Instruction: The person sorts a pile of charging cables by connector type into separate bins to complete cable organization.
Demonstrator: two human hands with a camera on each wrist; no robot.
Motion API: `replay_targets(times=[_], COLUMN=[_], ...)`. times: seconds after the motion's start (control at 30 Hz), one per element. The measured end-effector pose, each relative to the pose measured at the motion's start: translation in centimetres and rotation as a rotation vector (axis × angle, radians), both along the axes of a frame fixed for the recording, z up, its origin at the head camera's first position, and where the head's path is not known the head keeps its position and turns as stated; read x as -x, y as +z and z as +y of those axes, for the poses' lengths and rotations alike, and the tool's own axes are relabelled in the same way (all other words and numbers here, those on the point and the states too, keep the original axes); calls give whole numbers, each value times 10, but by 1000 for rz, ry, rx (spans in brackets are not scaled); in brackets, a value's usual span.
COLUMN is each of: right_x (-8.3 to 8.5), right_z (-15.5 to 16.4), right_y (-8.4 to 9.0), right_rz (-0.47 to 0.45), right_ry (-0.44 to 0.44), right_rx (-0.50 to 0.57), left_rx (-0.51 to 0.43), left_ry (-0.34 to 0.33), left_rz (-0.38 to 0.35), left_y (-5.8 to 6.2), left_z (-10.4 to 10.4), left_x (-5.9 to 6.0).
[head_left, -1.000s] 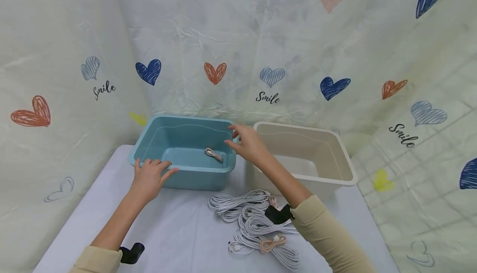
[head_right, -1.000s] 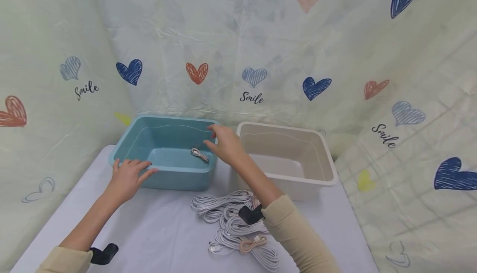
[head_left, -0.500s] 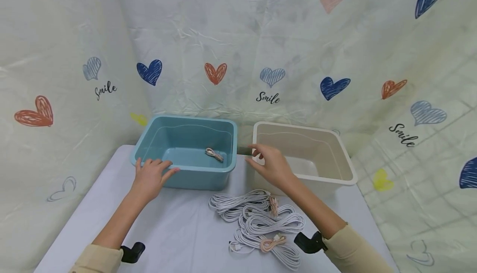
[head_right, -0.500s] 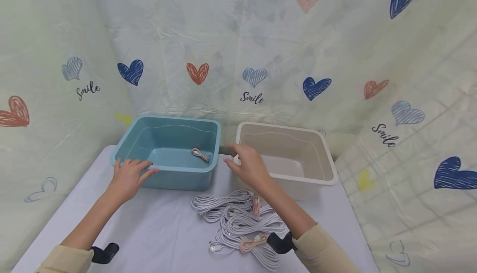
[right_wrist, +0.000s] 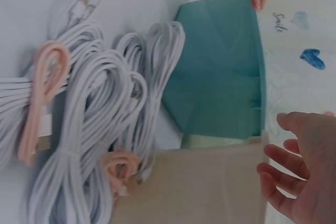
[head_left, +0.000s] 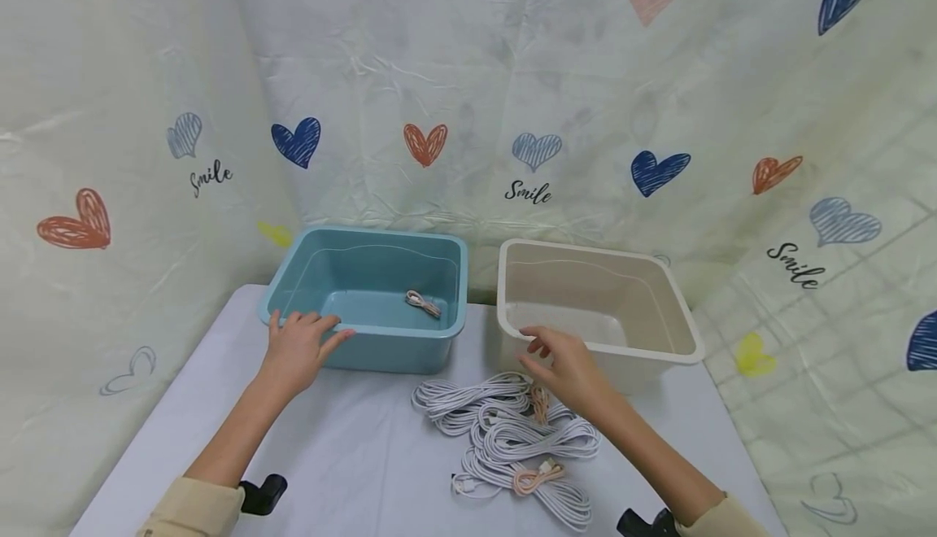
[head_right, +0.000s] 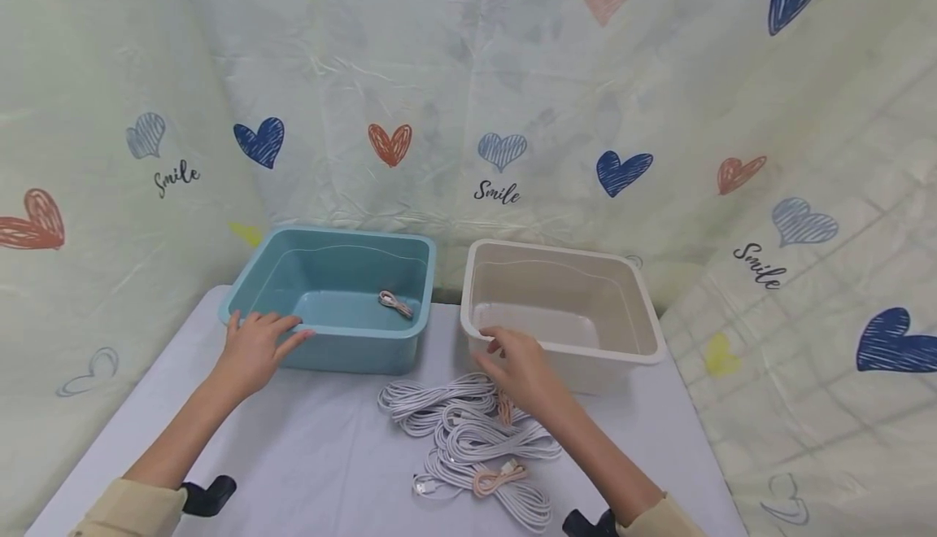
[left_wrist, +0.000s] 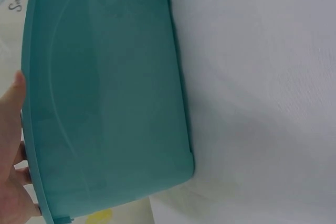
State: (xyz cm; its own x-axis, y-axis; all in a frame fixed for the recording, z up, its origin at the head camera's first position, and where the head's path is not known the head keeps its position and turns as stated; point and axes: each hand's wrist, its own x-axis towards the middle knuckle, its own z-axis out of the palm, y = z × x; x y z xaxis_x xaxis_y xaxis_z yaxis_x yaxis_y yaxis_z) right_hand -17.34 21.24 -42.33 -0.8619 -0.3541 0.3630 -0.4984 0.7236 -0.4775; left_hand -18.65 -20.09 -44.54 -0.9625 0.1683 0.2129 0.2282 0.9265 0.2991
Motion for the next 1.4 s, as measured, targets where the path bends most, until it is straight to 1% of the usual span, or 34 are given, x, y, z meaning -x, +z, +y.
replay_targets(times=[0.13, 0.27, 0.47, 0.87, 1.0, 1.23, 1.4], right_x=[-7, -13, -20, -30, -32, -36, -36], right_z=[9, 16, 25, 40, 42, 42, 45], right_y=[-13, -26, -47, -86, -96, -106, -110], right_rz=[14, 24, -63, -154, -149, -112, -60], right_ry=[-29, -31, -59, -72, -83, -61, -42], right_rx=[-7, -12, -23, -9, -19, -18, 30], left_rx=[0, 3, 6, 7, 7, 7, 8], left_ry=[1, 5, 3, 7, 7, 6, 8], left_rz=[-2, -6, -6, -7, -4, 4, 5], left_y=[0, 0, 0, -2, -2, -2, -3], left_z=[0, -1, 0, 0, 0, 0, 0], left_x=[1, 2, 2, 3, 2, 1, 2])
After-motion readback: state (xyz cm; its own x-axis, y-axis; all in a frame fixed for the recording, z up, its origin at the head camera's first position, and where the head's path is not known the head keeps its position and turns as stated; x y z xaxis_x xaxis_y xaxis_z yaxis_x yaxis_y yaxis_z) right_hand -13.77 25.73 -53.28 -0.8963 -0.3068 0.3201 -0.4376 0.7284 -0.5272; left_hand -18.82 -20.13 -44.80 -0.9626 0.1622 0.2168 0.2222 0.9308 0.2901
